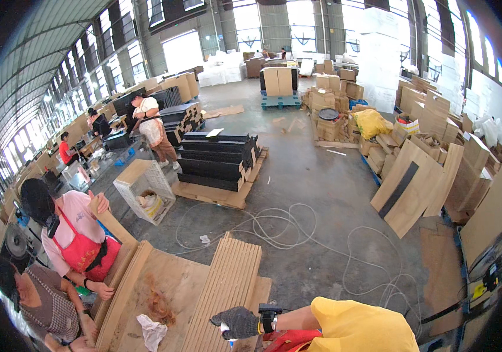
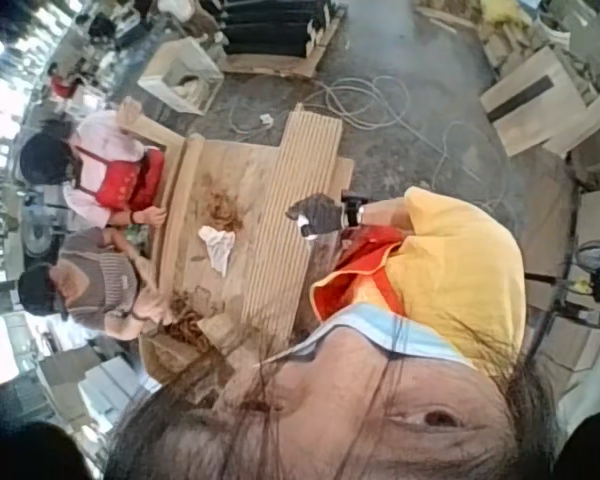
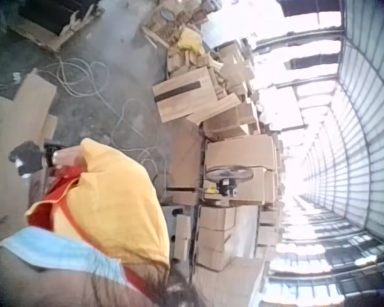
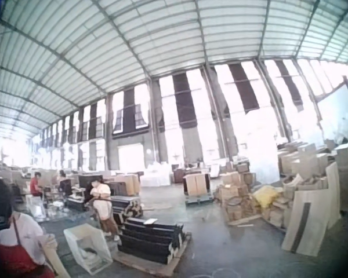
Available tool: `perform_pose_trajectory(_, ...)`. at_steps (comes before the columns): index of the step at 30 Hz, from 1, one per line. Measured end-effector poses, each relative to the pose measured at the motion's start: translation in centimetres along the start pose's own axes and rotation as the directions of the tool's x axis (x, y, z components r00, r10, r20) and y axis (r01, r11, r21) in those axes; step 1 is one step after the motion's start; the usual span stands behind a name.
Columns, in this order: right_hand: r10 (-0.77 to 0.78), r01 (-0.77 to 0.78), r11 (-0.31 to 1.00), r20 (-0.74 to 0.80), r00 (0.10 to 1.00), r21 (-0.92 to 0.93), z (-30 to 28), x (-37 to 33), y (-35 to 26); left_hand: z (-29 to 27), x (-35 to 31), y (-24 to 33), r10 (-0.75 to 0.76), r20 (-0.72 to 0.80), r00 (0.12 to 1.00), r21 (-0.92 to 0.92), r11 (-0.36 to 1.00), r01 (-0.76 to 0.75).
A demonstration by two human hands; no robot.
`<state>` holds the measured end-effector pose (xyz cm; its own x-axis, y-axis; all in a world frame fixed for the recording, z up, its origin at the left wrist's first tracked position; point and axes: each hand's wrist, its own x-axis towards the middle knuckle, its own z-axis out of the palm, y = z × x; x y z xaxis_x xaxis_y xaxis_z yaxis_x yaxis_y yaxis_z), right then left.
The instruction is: The recorder is applying wood glue to several thin wooden slats positioned on a workbench, while coworkers assist in assembling wooden frames.
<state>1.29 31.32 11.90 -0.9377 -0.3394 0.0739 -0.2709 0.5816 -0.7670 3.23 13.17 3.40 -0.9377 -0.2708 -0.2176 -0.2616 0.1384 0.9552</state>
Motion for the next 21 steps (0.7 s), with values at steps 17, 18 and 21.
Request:
perform_pose_trajectory(17,0.065,-0.065,0.998,-0.034,0.997,-0.018,-14.4,3.8,10.8,11.7,2.6,2.2,-0.088,0.118,0.989,-0.034,0.995,0.093)
perform_pose_trajectory(18,0.062,-0.065,0.996,-0.041,0.997,-0.054,-15.1,4.2,11.1,12.2,2.7,2.2,-0.094,0.118,0.989,-0.040,0.994,0.100)
perform_pose_trajectory(21,0.064,-0.066,0.995,-0.039,0.997,-0.076,-17.3,4.8,12.3,13.2,2.7,1.9,-0.120,0.116,0.986,-0.059,0.990,0.128)
